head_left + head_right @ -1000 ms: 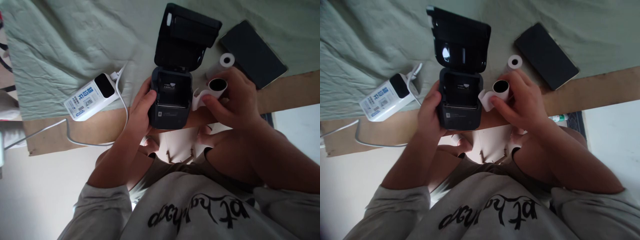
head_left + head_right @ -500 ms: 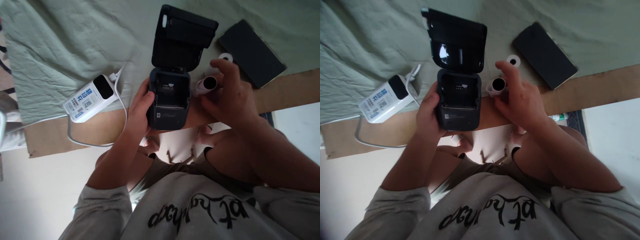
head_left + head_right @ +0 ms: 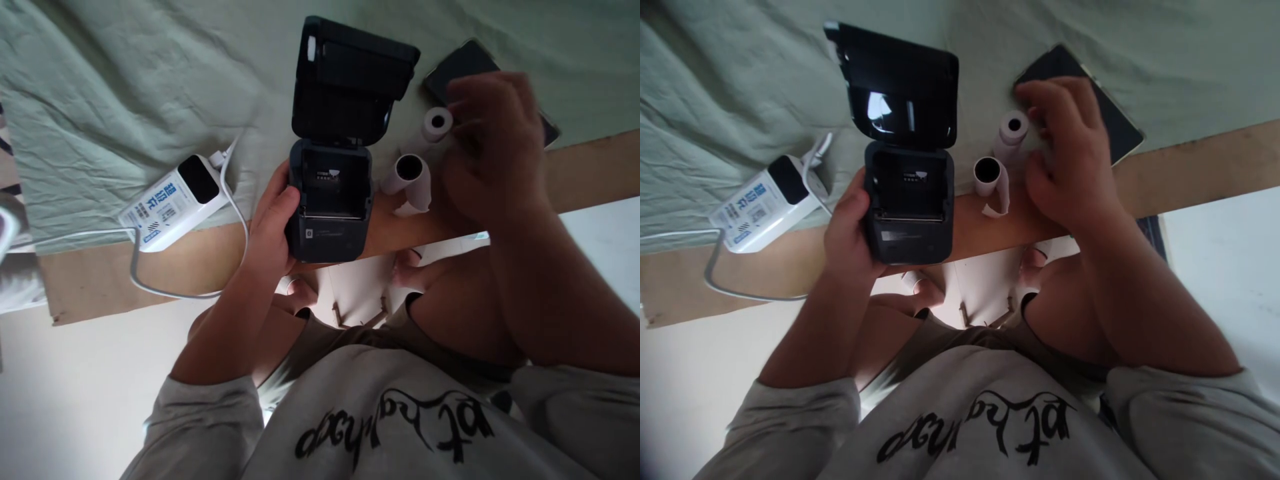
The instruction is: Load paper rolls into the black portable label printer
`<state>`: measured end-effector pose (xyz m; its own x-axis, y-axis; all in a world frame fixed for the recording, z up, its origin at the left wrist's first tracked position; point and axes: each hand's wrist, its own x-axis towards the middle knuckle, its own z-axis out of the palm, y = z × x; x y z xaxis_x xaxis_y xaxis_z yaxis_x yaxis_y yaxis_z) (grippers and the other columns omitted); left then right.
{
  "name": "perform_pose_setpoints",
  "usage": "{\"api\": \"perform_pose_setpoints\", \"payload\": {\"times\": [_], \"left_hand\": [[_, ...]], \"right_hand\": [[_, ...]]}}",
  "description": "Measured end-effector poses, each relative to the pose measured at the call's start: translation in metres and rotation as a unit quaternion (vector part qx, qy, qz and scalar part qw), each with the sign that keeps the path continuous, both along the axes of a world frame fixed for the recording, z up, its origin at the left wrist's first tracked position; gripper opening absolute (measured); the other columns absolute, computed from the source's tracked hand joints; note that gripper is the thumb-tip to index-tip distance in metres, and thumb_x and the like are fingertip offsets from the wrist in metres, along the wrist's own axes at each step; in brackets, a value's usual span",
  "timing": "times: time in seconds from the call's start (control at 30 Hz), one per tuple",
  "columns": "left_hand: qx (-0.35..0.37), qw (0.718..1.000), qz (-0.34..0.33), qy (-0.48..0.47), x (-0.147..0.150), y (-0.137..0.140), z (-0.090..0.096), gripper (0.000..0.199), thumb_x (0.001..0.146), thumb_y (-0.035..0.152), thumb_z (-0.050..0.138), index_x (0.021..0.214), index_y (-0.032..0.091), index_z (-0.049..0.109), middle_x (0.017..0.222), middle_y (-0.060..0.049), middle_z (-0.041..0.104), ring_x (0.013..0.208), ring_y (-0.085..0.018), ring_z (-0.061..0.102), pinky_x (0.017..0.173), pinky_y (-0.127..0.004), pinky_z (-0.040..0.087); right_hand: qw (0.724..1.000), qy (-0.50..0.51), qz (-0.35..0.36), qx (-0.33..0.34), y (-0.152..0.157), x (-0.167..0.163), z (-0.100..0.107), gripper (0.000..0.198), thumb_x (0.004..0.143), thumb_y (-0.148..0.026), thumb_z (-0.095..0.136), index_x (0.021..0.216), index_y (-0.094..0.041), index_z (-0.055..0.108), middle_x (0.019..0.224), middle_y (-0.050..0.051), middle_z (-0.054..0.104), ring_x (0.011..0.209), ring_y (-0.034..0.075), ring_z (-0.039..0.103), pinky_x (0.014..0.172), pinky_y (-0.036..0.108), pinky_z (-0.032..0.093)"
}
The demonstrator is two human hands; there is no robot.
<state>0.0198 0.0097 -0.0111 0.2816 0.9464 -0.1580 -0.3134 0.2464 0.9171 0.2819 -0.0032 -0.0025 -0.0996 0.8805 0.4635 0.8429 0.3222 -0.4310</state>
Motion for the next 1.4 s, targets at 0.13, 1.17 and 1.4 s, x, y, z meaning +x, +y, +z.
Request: {"api": "perform_pose_setpoints", "payload": {"times": [0.13,1.17,1.4], "left_hand": [[0.011,1.0,0.002,-0.021,0.0,0.001,-0.003,0.03,0.084,0.042,0.055,0.106,0.022,0.062,0.099,-0.002,0.065,0.093,-0.018,0.061,0.081,-0.031,0.05],[0.005,1.0,-0.004,-0.02,0.001,0.001,-0.001,0.026,0.081,0.042,0.059,0.099,0.023,0.062,0.092,-0.002,0.065,0.092,-0.021,0.065,0.076,-0.031,0.054],[0.014,0.999,-0.011,-0.034,0.002,0.0,0.0,0.025,0.084,0.04,0.056,0.099,0.022,0.064,0.092,-0.002,0.065,0.08,-0.017,0.064,0.072,-0.03,0.053]], "right_hand": [[0.999,-0.018,0.031,-0.021,0.006,-0.008,-0.004,0.052,0.075,-0.019,0.063,0.125,-0.024,0.052,0.12,0.008,0.061,0.112,0.018,0.058,0.095,0.034,0.05],[0.995,-0.02,-0.099,-0.02,0.011,-0.011,-0.008,0.035,0.068,-0.025,0.072,0.101,-0.02,0.062,0.102,0.007,0.063,0.095,0.018,0.059,0.084,0.032,0.049],[0.992,0.055,-0.108,-0.041,0.011,-0.013,-0.009,0.05,0.066,-0.014,0.067,0.112,-0.021,0.048,0.108,0.005,0.061,0.084,0.011,0.059,0.068,0.022,0.05]]}}
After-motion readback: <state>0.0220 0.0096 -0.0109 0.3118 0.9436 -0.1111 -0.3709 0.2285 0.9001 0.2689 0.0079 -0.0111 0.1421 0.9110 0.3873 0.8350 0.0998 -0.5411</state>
